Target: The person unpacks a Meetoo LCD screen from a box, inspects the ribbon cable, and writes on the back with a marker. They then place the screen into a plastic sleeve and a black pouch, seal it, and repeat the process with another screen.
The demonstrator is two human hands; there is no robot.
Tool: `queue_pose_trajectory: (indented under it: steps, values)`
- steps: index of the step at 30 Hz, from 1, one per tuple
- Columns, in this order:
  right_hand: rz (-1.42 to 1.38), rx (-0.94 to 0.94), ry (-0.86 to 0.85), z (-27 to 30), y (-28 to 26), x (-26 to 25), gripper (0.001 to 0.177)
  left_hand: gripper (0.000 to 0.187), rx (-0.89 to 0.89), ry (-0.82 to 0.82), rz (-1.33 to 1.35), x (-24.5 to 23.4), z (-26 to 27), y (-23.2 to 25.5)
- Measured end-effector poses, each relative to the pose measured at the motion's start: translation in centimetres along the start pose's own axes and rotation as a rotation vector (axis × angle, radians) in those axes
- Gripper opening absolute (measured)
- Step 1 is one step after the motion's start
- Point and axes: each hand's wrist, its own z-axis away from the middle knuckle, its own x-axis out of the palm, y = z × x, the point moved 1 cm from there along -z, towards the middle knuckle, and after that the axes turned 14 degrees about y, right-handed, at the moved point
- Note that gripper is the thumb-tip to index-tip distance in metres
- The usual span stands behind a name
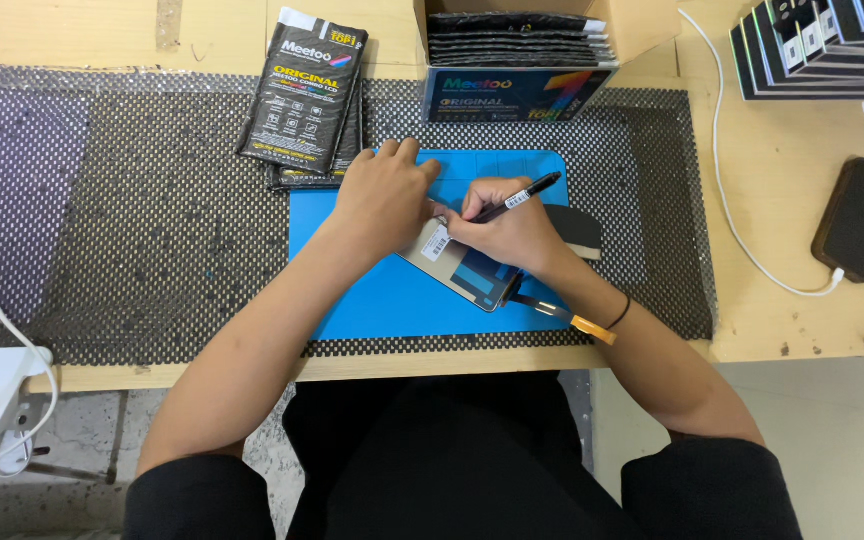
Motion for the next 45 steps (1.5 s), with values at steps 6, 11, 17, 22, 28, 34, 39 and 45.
queue_pose_trajectory:
  steps: [6,11,17,22,28,34,39,45]
  values:
    - [-0.006,-0.032,0.017,-0.1,-0.4,0.0,0.025,0.044,0.004,0.010,0.003,0.0,0.0,0.0]
    - [-0.006,-0.026,0.017,0.0,0.2,0.2,0.025,0.045,-0.007,0.019,0.008,0.6,0.1,0.0]
    - [-0.008,-0.037,0.025,0.0,0.1,0.1,0.024,0.045,-0.002,0.018,0.011,0.0,0.1,0.1]
    - [0.007,-0.031,0.025,-0.2,0.2,0.1,0.025,0.046,0.005,0.017,0.003,0.0,0.0,0.0]
    - [-0.005,-0.041,0.022,0.0,0.3,0.1,0.024,0.044,-0.002,0.007,0.018,-0.4,0.0,0.1]
    - [-0.003,-0.056,0.038,0.0,0.0,0.1,0.023,0.046,0.001,0.005,0.028,-0.2,-0.1,0.1]
    - [-0.005,-0.045,0.038,0.1,0.2,0.2,0.022,0.046,-0.004,0.002,0.017,-0.1,-0.1,0.1]
    - [-0.002,-0.047,0.049,0.0,-0.1,0.0,0.024,0.043,-0.006,-0.014,0.033,-1.4,-0.2,0.3]
